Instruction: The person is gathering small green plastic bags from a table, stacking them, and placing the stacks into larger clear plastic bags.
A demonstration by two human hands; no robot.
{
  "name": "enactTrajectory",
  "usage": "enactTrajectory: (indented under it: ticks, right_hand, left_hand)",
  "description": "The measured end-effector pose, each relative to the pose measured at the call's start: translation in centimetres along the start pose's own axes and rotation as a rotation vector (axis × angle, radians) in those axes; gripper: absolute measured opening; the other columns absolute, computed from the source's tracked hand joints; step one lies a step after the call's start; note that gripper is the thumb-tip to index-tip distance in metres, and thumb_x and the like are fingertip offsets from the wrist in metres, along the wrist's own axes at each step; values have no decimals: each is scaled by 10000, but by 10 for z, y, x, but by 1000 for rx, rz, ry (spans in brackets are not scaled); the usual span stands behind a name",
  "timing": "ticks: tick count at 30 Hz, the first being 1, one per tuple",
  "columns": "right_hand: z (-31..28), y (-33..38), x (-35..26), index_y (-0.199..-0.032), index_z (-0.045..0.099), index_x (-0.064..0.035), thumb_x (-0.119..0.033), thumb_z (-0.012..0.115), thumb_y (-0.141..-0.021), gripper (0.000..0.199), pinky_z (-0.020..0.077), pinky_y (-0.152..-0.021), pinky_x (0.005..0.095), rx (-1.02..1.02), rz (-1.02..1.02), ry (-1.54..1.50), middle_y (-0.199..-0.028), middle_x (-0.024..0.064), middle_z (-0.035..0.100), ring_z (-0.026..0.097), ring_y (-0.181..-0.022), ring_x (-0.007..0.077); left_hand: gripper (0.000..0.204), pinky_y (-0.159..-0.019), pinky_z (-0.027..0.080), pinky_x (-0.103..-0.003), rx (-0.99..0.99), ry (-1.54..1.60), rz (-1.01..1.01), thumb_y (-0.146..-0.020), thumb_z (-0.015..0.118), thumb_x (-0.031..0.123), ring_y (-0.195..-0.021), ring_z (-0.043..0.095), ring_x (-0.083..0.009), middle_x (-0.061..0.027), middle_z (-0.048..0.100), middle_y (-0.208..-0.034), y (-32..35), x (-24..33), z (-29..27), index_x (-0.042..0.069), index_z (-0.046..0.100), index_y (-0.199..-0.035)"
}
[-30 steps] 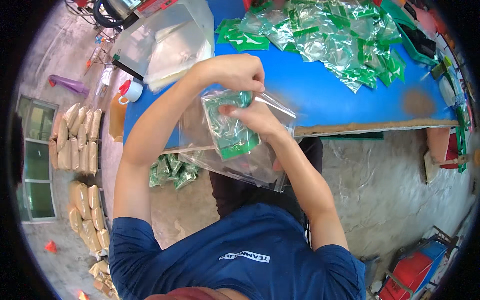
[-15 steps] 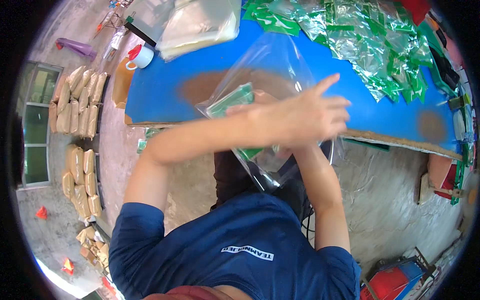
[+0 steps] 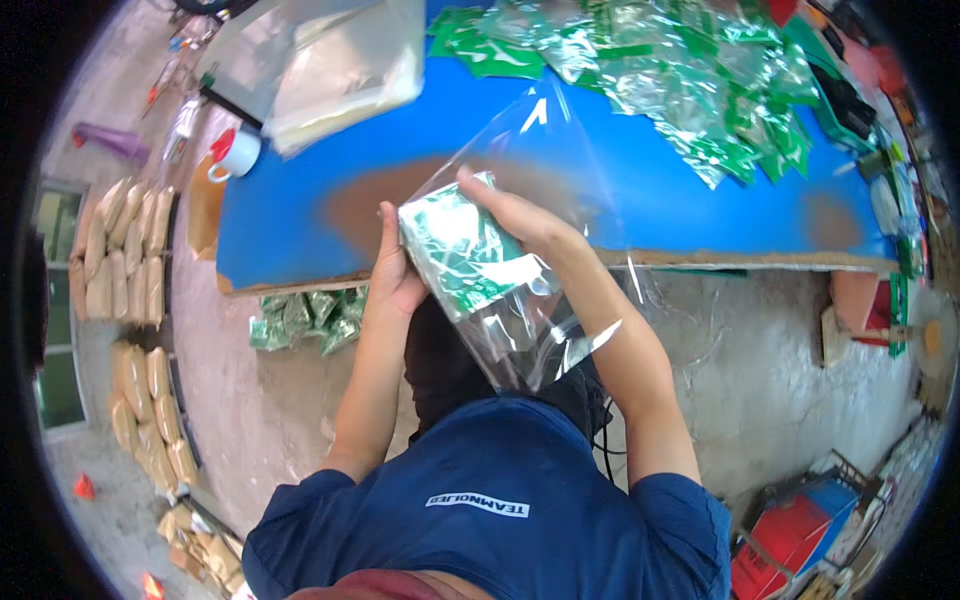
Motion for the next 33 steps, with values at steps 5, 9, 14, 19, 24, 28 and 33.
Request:
enactTrajectory:
  ticks: [5, 9, 14, 19, 24, 28, 33]
  right_hand:
    - [-10, 12, 25, -1357, 560, -74, -622, 455, -997, 664, 535, -953, 425, -743, -198, -1222, -1338, 161, 598, 637, -1125, 245]
    - [13, 38, 18, -1521, 348, -64, -720, 445, -940, 882, 274, -1191, 506, -112, -300, -1364, -1533, 144, 423, 391, -1418, 321]
    - [25, 33, 3, -1501, 363, -41, -680, 469, -957, 846, 319, -1166, 499, -210, -402, -1216, -1512, 153, 447, 441, -1382, 320]
    - [-14, 47, 53, -1405, 460, -19, -491, 444, -1040, 596, 530, -957, 457, -56, -129, -711, -1298, 189, 623, 654, -1106, 326]
    - [-37, 15, 17, -1253, 490, 89, -478, 441, -1053, 603, 587, -786, 411, 256, -276, 123, -1043, 215, 699, 708, -924, 313]
    - [26, 26, 53, -1409, 348, 4, -453, 436, -1063, 580, 599, -736, 401, 211, -288, -562, -1181, 214, 651, 707, -930, 300]
    - [79, 97, 102, -1318, 523, -16, -219, 487, -1072, 320, 596, -706, 294, -205, -79, -494, -1102, 158, 681, 707, -912, 197]
  left_hand:
    - [765, -1095, 440, -480, 57, 101, -50, -892, 640, 614, -1243, 573, -299, -142, 596, -1366, -14, -1, -5, 39, 522, -1383]
    - [522, -1083, 448, -448, 147, 106, 12, -948, 684, 392, -1203, 596, -271, -104, 627, -1317, -19, 1, -8, 53, 561, -1325]
    - [375, -1042, 482, -467, 100, 82, -99, -989, 645, 235, -1171, 612, -276, -106, 641, -1286, -21, -4, -8, 38, 568, -1299]
    - [367, -1030, 494, -470, 186, -8, -88, -982, 645, 185, -1171, 614, -283, -120, 638, -1285, -11, 4, -11, 23, 563, -1301]
    - [368, -987, 538, -450, 189, -301, -92, -961, 671, 156, -1099, 662, -280, -144, 671, -1209, -19, 40, -20, 2, 573, -1280]
    - [358, -968, 547, -442, 221, -359, -74, -964, 673, 182, -1085, 666, -270, -135, 674, -1204, -31, 66, -41, 6, 587, -1264]
    - [363, -977, 529, -410, 263, -405, -96, -950, 691, 184, -1095, 652, -256, -129, 668, -1207, -19, 79, -42, 7, 597, -1253]
Point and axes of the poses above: each hand's wrist, its own y-axis away from the middle knuckle, its own z-axis out of the palm, x = y × z, the point moved 4 cm from there along -y, towards the middle knuckle
